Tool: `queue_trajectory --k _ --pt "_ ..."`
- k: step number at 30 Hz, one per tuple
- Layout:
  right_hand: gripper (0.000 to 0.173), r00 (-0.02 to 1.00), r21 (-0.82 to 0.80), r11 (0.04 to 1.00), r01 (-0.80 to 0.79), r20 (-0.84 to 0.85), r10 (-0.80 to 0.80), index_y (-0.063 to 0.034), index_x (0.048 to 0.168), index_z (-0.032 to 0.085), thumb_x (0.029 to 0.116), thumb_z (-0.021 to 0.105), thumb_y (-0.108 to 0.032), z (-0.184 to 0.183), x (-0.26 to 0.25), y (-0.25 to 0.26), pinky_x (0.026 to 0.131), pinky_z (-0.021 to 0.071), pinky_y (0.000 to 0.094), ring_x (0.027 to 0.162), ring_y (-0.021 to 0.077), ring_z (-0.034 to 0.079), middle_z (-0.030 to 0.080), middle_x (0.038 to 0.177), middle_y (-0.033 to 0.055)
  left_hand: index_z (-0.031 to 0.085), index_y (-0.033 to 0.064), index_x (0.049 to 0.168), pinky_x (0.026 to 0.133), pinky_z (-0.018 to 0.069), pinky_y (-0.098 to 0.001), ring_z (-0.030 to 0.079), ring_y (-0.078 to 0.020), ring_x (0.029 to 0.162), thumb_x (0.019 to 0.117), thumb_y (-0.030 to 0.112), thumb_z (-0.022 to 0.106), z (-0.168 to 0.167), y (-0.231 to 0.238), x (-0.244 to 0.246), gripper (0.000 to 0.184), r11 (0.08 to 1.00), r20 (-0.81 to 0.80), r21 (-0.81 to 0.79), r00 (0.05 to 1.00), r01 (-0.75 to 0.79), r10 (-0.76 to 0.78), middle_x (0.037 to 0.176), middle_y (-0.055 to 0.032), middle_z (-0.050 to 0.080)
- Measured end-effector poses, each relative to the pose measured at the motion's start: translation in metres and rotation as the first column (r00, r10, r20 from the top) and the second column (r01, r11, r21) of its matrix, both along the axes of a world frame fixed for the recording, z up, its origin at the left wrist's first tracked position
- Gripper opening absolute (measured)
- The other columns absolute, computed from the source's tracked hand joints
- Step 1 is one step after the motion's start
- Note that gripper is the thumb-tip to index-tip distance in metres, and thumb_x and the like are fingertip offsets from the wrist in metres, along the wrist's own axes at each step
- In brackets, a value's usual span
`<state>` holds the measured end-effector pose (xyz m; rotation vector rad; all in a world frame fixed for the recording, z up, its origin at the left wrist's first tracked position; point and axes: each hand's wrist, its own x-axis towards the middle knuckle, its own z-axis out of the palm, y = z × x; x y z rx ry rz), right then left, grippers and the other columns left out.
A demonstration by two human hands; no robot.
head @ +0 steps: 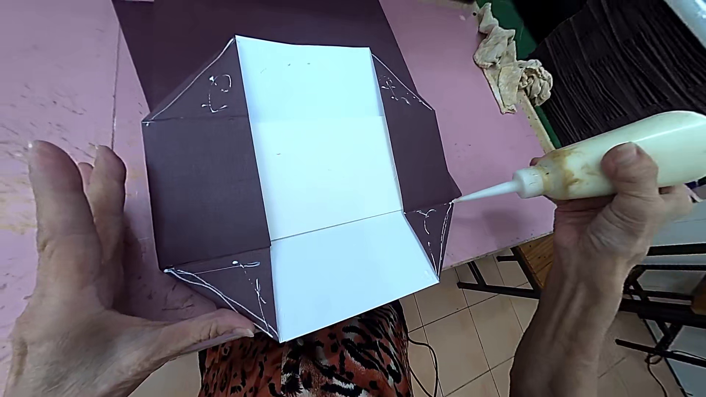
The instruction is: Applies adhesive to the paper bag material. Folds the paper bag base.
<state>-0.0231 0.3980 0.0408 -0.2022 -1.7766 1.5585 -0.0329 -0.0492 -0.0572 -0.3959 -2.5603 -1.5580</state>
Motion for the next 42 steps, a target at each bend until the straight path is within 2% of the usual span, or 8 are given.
queue_trajectory --k 14,20,25,30,34,37,41,42 --pt "0.013 0.987 -0.204 0.972 -0.114 0.091 0.135 -0.0188 0.11 0.06 0.0988 0.061 -0.027 0.012 -0.023 -0.006 0.073 0.0659 0.0347 0.085 0.0164 0.076 0.076 0.095 -0.0012 -0.001 0.0043 0.163 0.126 0.0235 -0.0324 0.021 -0.0178 0.156 0.0648 0.068 0.083 0.021 0.024 -0.002 0.144 0.995 -0.21 0.079 0.977 0.062 -0.044 0.17 -0.0151 0.014" --pt "0.057 0.858 0.249 0.942 -0.225 0.508 0.071 -0.0189 0.114 0.064 0.0687 0.087 -0.045 0.032 -0.025 0.081 0.063 0.0627 0.0276 0.075 0.0065 0.072 0.072 0.09 -0.007 0.004 0.0032 0.163 0.125 0.0271 -0.0338 0.025 -0.0197 0.154 0.0712 0.07 0.078 0.022 0.028 0.0 0.136 0.996 -0.255 0.077 0.967 0.033 -0.012 0.168 -0.0193 0.02" --pt "0.068 0.545 0.653 0.616 -0.44 0.74 -0.395 0.0037 0.101 0.068 0.068 0.089 -0.051 0.029 -0.037 0.099 0.069 0.0528 0.0663 0.077 0.0425 0.068 0.067 0.082 0.0248 0.007 0.0004 0.163 0.125 0.027 -0.0343 0.026 -0.0212 0.154 0.0726 0.071 0.076 0.024 0.029 -0.003 0.134 0.991 -0.258 0.118 0.966 0.057 -0.024 0.166 -0.0218 0.023" --pt "0.084 0.51 0.728 0.466 -0.503 0.685 -0.52 0.0053 0.101 0.066 0.068 0.083 -0.07 0.016 -0.044 0.112 0.069 0.0478 0.0701 0.082 0.048 0.065 0.066 0.082 0.0272 0.019 -0.0007 0.161 0.118 0.0374 -0.0302 0.041 -0.0167 0.147 0.0832 0.063 0.072 0.035 0.017 -0.014 0.114 0.996 -0.194 0.084 0.98 -0.026 0.042 0.161 -0.0179 0.037" --pt "0.078 0.655 0.753 0.484 -0.446 0.643 -0.397 0.0062 0.127 0.06 0.0766 0.089 -0.046 0.042 -0.036 0.095 0.078 0.0497 0.0709 0.092 0.0482 0.066 0.068 0.104 0.0296 0.026 0.003 0.16 0.114 0.0439 -0.0333 0.053 -0.0167 0.137 0.0874 0.057 0.069 0.053 0.0 -0.036 0.1 0.99 -0.198 -0.097 0.977 -0.102 0.081 0.15 -0.0146 0.053" --pt "0.071 0.75 0.661 0.515 -0.547 0.66 -0.05 0.0021 0.129 0.06 0.0781 0.084 -0.04 0.07 -0.032 0.047 0.071 0.059 0.0504 0.086 0.0308 0.071 0.071 0.105 0.0174 0.028 0.0036 0.16 0.11 0.0466 -0.0403 0.058 -0.0221 0.132 0.088 0.051 0.068 0.065 -0.003 -0.055 0.095 0.97 -0.243 -0.22 0.969 -0.102 0.046 0.144 -0.0167 0.058" --pt "0.064 0.369 0.055 0.39 -0.919 0.471 0.801 -0.0216 0.145 0.051 0.0968 0.053 -0.063 0.105 -0.05 0.004 0.057 0.0635 0.0266 0.067 0.0139 0.075 0.078 0.093 0.0035 0.023 0.0054 0.161 0.101 0.0495 -0.0522 0.061 -0.0307 0.126 0.0875 0.046 0.067 0.072 0.001 -0.088 0.095 0.961 -0.219 -0.278 0.973 0.01 -0.073 0.14 -0.019 0.06" --pt "0.086 0.313 -0.019 0.338 -0.941 0.334 0.889 -0.0206 0.148 0.05 0.0883 0.038 -0.081 0.113 -0.056 -0.007 0.049 0.0617 0.0266 0.058 0.0121 0.072 0.076 0.083 0.0026 0.022 0.0054 0.162 0.101 0.0495 -0.0529 0.061 -0.0312 0.125 0.0866 0.045 0.067 0.073 0.004 -0.096 0.096 0.961 -0.199 -0.274 0.975 0.045 -0.102 0.138 -0.0193 0.061"
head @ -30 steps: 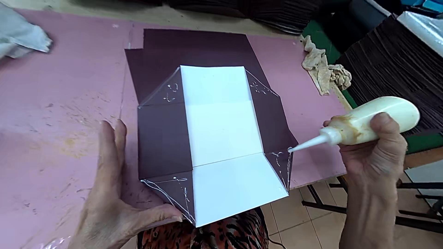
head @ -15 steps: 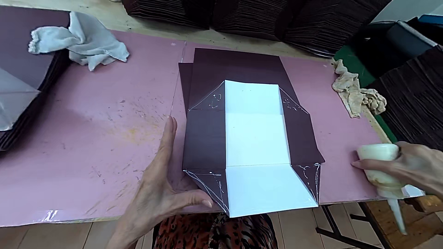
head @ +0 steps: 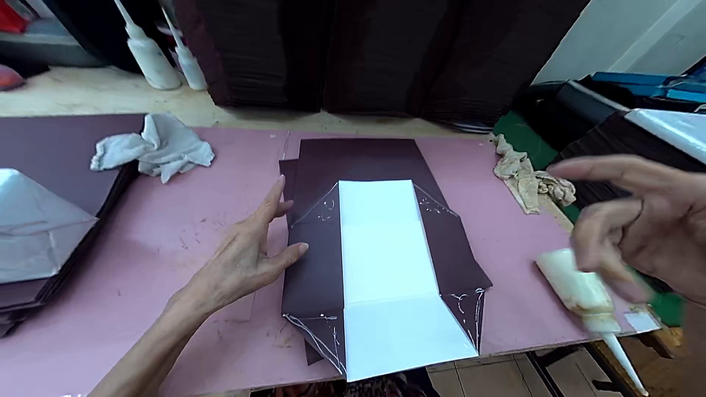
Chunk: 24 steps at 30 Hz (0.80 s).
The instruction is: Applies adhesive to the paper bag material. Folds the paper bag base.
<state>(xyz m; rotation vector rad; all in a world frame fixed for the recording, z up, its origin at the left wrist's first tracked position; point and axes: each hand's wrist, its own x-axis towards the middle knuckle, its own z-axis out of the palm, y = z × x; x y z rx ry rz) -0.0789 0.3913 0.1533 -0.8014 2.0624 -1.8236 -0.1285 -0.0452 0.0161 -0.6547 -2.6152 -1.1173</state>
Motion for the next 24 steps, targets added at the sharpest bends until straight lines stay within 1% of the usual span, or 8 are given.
queue_trajectory --k 2,5,6,7,10,13,18,24 --pt "0.111 0.998 -0.21 0.976 0.064 0.027 -0.059 -0.0155 0.146 0.053 0.0759 0.016 -0.094 0.009 -0.013 -0.022 0.032 0.0513 0.0242 0.039 0.0063 0.06 0.064 0.059 -0.0027 0.018 0.0055 0.163 0.101 0.0486 -0.053 0.061 -0.031 0.124 0.0851 0.04 0.068 0.001 0.007 -0.012 0.099 0.999 0.056 0.023 0.997 0.046 -0.047 0.136 -0.0191 0.063" --pt "0.088 0.944 0.028 0.95 0.312 -0.125 -0.306 -0.0141 0.139 0.05 0.0955 0.009 -0.079 -0.001 -0.041 -0.041 0.043 0.0514 0.0204 0.046 0.0047 0.06 0.068 0.066 -0.0037 0.013 0.005 0.163 0.104 0.0466 -0.0493 0.06 -0.0277 0.126 0.0834 0.033 0.068 0.001 0.018 -0.021 0.101 0.997 0.117 0.053 0.991 0.063 -0.069 0.138 -0.0168 0.062" --pt "0.067 0.917 0.171 0.91 0.377 -0.206 -0.342 -0.01 0.14 0.046 0.1064 0.02 -0.061 -0.012 -0.047 -0.044 0.056 0.0564 0.022 0.059 0.0059 0.066 0.071 0.078 -0.0011 0.012 0.0059 0.163 0.104 0.0466 -0.0486 0.059 -0.0268 0.127 0.0833 0.031 0.067 0.001 0.02 -0.022 0.101 0.997 0.134 0.055 0.989 0.062 -0.069 0.139 -0.0155 0.062" --pt "0.051 0.903 0.285 0.866 0.412 -0.252 -0.347 -0.0046 0.144 0.042 0.1055 0.044 -0.038 -0.023 -0.056 -0.044 0.069 0.0595 0.0273 0.072 0.0101 0.07 0.072 0.091 0.0044 0.011 0.0071 0.164 0.103 0.048 -0.046 0.06 -0.0234 0.126 0.0834 0.029 0.067 0.001 0.022 -0.024 0.1 0.996 0.144 0.057 0.987 0.063 -0.07 0.139 -0.0127 0.062" --pt "0.114 0.91 0.537 0.737 0.411 -0.294 -0.293 -0.0015 0.154 0.032 0.0631 0.09 -0.037 -0.052 -0.089 -0.036 0.09 0.0578 0.0392 0.108 0.022 0.068 0.067 0.124 0.0145 0.009 0.0076 0.163 0.098 0.0523 -0.0396 0.063 -0.0153 0.12 0.0827 0.023 0.065 -0.002 0.028 -0.028 0.1 0.994 0.14 0.067 0.986 0.083 -0.092 0.135 -0.0081 0.065" --pt "0.127 0.944 0.633 0.703 0.324 -0.265 -0.197 -0.0025 0.158 0.026 0.057 0.095 -0.034 -0.071 -0.098 -0.032 0.099 0.0524 0.0402 0.121 0.025 0.062 0.062 0.136 0.0164 0.006 0.0087 0.163 0.091 0.0548 -0.0315 0.065 -0.0098 0.112 0.0805 0.017 0.065 -0.001 0.032 -0.028 0.102 0.993 0.15 0.073 0.983 0.092 -0.102 0.133 -0.0071 0.065" --pt "0.122 0.964 0.659 0.706 0.26 -0.223 -0.147 0.0029 0.16 0.02 0.0622 0.092 -0.001 -0.069 -0.08 -0.053 0.106 0.045 0.0452 0.126 0.0337 0.058 0.061 0.138 0.0222 0.006 0.009 0.163 0.091 0.0541 -0.0336 0.065 -0.0145 0.112 0.0755 0.01 0.067 0.003 0.035 -0.022 0.107 0.995 0.146 0.068 0.985 0.078 -0.087 0.134 -0.0119 0.063" --pt "0.118 0.871 0.515 0.757 0.404 -0.469 -0.146 0.0027 0.157 0.028 0.0594 0.091 -0.019 -0.097 -0.076 -0.039 0.102 0.0491 0.0397 0.119 0.0249 0.062 0.066 0.128 0.0156 0.006 0.0021 0.162 0.103 0.05 -0.0314 0.065 -0.0151 0.118 0.0735 0.002 0.073 -0.008 0.035 -0.013 0.111 0.988 -0.058 0.133 0.996 0.08 -0.073 0.132 -0.013 0.064"
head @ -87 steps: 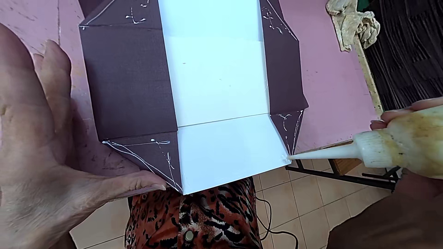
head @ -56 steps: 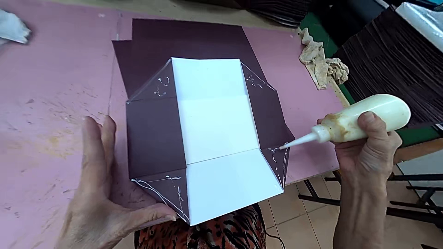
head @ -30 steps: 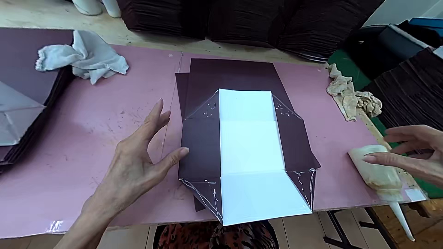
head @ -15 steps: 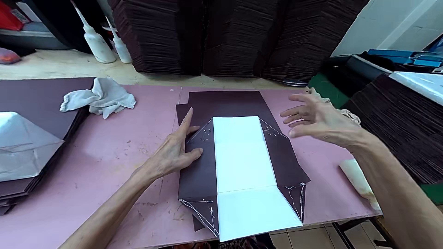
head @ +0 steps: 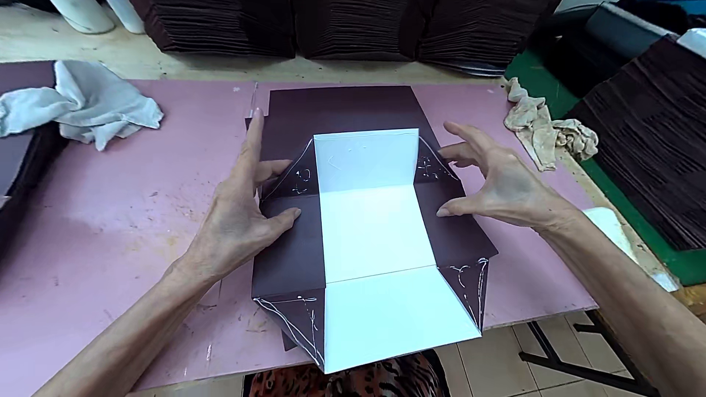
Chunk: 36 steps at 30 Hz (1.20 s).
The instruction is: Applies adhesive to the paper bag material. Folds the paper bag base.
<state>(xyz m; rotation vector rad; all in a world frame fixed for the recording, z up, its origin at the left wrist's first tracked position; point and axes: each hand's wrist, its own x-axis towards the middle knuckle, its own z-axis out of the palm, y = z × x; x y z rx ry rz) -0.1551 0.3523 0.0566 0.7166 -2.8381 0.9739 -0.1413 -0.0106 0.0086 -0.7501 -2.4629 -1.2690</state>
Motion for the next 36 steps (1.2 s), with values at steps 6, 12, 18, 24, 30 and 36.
queue_trajectory --k 6,12,18,24,30,36 --pt "0.061 0.987 -0.02 0.992 -0.123 -0.108 0.12 0.0041 0.127 0.055 0.0759 0.083 -0.012 -0.005 0.022 0.012 0.098 0.0504 0.0275 0.11 0.0135 0.066 0.07 0.115 0.0127 0.006 0.0059 0.163 0.097 0.0553 -0.0236 0.07 -0.0085 0.111 0.0877 0.01 0.073 -0.001 -0.015 0.019 0.1 0.992 -0.024 -0.001 0.992 0.125 -0.125 0.134 -0.0011 0.069" --pt "0.115 0.963 0.287 0.923 -0.255 0.159 0.217 -0.0127 0.145 0.057 0.0548 0.069 -0.083 0.018 0.046 0.029 0.11 0.045 0.0385 0.134 0.0143 0.054 0.061 0.144 -0.0013 -0.002 0.0093 0.164 0.115 0.0439 -0.0286 0.048 -0.0051 0.14 0.0653 0.095 0.053 -0.001 -0.035 0.043 0.142 0.911 0.14 -0.249 0.943 0.33 -0.303 0.147 0.0052 0.058" --pt "0.138 0.949 0.388 0.868 -0.308 0.057 0.311 -0.0019 0.152 0.046 0.0464 0.061 -0.09 -0.007 0.059 0.029 0.118 0.0224 0.0704 0.151 0.0346 0.034 0.043 0.16 0.0131 -0.003 -0.0009 0.162 0.124 0.018 -0.0598 0.043 -0.0203 0.147 0.0552 0.092 0.058 0.006 -0.026 0.057 0.154 0.866 0.011 -0.431 0.962 0.252 -0.274 0.153 -0.0058 0.052" --pt "0.13 0.949 0.389 0.867 -0.312 0.077 0.307 -0.0049 0.151 0.05 0.0487 0.069 -0.084 -0.003 0.056 0.03 0.118 0.0245 0.068 0.149 0.0358 0.037 0.045 0.158 0.0129 -0.012 0.0042 0.161 0.126 0.0198 -0.0525 0.043 -0.0149 0.146 0.06 0.091 0.059 0.003 -0.031 0.05 0.151 0.89 0.019 -0.379 0.963 0.255 -0.268 0.148 0.002 0.057" --pt "0.081 0.94 0.242 0.909 -0.34 0.086 0.329 -0.0072 0.132 0.068 0.0809 0.065 -0.069 0.005 0.036 0.031 0.109 0.0472 0.0365 0.133 0.0192 0.056 0.061 0.143 0.0098 -0.004 0.0098 0.164 0.117 0.0403 -0.0431 0.059 -0.0099 0.13 0.0815 0.075 0.062 0.0 -0.022 0.045 0.124 0.957 0.051 -0.263 0.992 0.126 -0.117 0.133 0.0045 0.069" --pt "0.051 0.973 0.207 0.957 -0.2 -0.074 0.22 -0.0023 0.108 0.077 0.0761 0.081 -0.041 -0.003 0.025 0.007 0.082 0.05 0.046 0.099 0.0269 0.068 0.074 0.108 0.0138 0.025 0.0021 0.16 0.088 0.046 -0.0702 0.067 -0.0507 0.101 0.093 0.048 0.06 0.007 0.034 0.057 0.089 0.92 -0.167 -0.36 0.981 -0.157 0.102 0.115 -0.0265 0.07"
